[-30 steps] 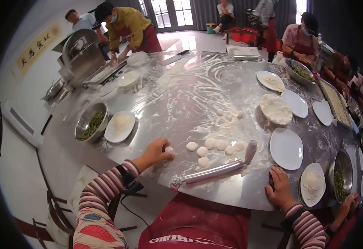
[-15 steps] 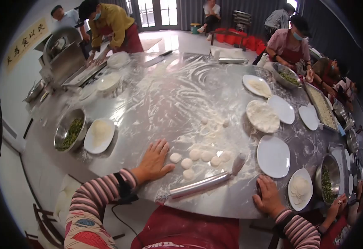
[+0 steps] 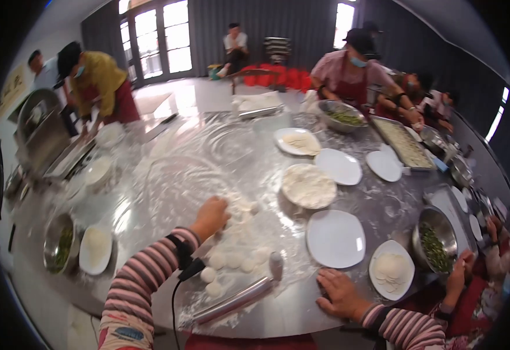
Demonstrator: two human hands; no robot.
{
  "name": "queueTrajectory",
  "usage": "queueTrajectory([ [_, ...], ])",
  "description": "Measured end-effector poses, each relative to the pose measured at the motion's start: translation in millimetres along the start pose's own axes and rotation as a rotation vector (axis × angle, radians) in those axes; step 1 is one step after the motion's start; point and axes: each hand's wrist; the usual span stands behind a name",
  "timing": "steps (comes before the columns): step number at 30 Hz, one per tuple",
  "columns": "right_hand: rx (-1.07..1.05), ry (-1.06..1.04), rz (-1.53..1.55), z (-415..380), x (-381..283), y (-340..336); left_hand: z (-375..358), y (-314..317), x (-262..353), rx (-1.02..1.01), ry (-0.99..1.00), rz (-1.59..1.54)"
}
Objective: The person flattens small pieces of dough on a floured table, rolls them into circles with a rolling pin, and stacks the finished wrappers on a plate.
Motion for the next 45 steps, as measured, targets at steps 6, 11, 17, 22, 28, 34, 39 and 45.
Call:
queueTrajectory([
  [6, 0.033, -0.070, 0.043, -4, 0, -1, -34, -36, -15, 0.135, -0.025, -0.093],
  [11, 0.077, -0.087, 0.022, -10, 0, 5, -142, -100, -53, 0.175, -0.025, -0.037],
  [17, 0.154, -0.115, 0.046, -20, 3, 16, -235, -89, -99, 0.079, -0.019, 0.048],
  [22, 0.147, -0.087, 0.029, -26, 1, 20, -227, -113, -62, -0.077, -0.161, 0.160],
  [28, 0.126, -0.077, 0.034, -25, -5, 13, -205, -87, -55, 0.063, 0.031, 0.345],
  [34, 0.135, -0.063, 0.061, -22, -1, 10, -203, -76, -63, -0.046, 0.057, 0.315],
  [39, 0.143, -0.080, 0.052, -25, 2, 18, -197, -82, -53, -0.112, 0.159, 0.193],
  [45, 0.126, -0.081, 0.068, -25, 5, 19, -126, -11, -25, -0.188, 0.015, 0.048],
])
Point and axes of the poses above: each hand's wrist, its own z-axis towards the middle knuckle, its own y-axis out of the palm, x = y × z, and after that the axes turned 8 degrees about -y, right-handed
